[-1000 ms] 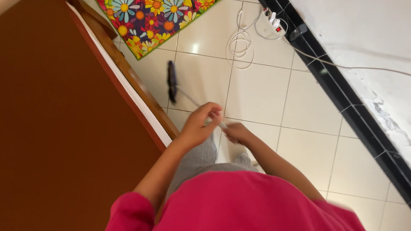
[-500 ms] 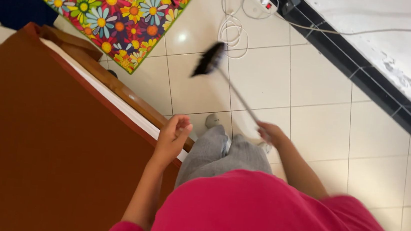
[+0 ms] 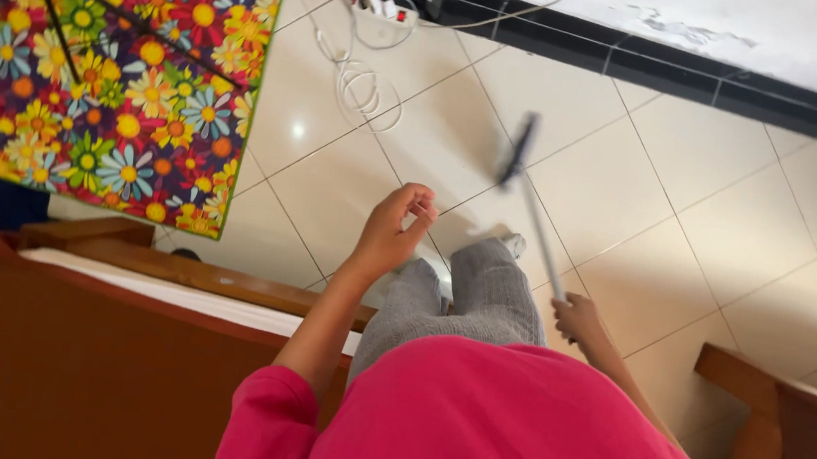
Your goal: The recorder wipes a wooden surface and then sweeps the tiled floor around the beds in a hotel room.
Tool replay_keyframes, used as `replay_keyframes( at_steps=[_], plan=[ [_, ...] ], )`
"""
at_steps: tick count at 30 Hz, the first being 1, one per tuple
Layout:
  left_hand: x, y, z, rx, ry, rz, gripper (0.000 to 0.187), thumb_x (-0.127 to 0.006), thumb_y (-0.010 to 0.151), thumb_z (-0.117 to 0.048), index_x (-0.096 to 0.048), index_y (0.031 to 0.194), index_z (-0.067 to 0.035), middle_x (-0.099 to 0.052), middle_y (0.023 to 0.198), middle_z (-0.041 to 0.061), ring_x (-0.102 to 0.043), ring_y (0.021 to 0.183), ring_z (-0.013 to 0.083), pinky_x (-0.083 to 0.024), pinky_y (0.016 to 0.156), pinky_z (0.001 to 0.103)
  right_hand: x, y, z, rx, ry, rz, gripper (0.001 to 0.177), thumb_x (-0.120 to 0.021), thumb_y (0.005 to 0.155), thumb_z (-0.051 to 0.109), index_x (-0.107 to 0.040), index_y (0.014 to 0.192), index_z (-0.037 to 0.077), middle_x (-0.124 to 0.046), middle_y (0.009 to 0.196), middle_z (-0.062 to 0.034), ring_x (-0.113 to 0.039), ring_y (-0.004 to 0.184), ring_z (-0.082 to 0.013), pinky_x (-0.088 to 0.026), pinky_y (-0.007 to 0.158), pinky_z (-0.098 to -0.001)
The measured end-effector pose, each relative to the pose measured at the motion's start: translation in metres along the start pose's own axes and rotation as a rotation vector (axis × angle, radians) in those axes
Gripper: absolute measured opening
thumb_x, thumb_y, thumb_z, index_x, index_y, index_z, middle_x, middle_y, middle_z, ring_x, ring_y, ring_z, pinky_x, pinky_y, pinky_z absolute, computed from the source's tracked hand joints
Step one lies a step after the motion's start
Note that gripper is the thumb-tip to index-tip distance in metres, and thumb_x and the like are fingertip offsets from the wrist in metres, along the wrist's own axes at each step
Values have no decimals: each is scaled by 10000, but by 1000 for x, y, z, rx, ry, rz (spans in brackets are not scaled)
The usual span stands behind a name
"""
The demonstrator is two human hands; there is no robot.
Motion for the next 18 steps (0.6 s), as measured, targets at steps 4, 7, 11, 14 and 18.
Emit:
replay_keyframes(
  at_steps=[4,7,11,14,18],
  plan=[
    [-49,16,-8,-103,-18,100,235,-671,993,-176,-607,1162,-25,-680,1059,75,-640,948,166,-540,879,308,-45,-13,24,-38,46,194,408,-632,956,266,-683,1320,90,-638,758,-67,-497,496,-142,-358,410,-316],
    [-73,28,-23,-92,39,140,255,-665,984,-184,-609,1171,-20,-690,1065,78,-645,956,172,-536,864,318,-113,42,33,147,44,424,339,-681,949,263,-751,1183,27,-614,699,-57,-518,525,-140,-408,471,-320],
    [-96,43,-31,-46,51,142,268,-668,982,-203,-612,1175,-26,-685,1059,71,-643,952,171,-536,846,314,-123,79,50,240,-17,499,334,-733,872,243,-769,1134,40,-661,696,-44,-565,527,-151,-456,461,-311],
    [-101,53,-44,35,75,111,280,-675,963,-208,-619,1181,-40,-685,1049,59,-645,934,160,-525,806,312,-49,116,21,139,-3,430,378,-734,899,221,-721,1230,38,-685,780,-55,-598,591,-140,-493,489,-295],
    [-96,67,-30,80,76,-28,276,-683,955,-209,-626,1177,-57,-686,1020,42,-657,918,143,-528,805,304,118,172,-41,57,-161,203,400,-706,946,198,-686,1289,-8,-747,923,-171,-649,638,-194,-536,506,-357]
  ],
)
Point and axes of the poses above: each hand's wrist, its own y-axis towards the middle knuckle, its own x-axis out of the back of the hand, z = x × y, the point moved 6 cm from there along y, towards the middle knuckle
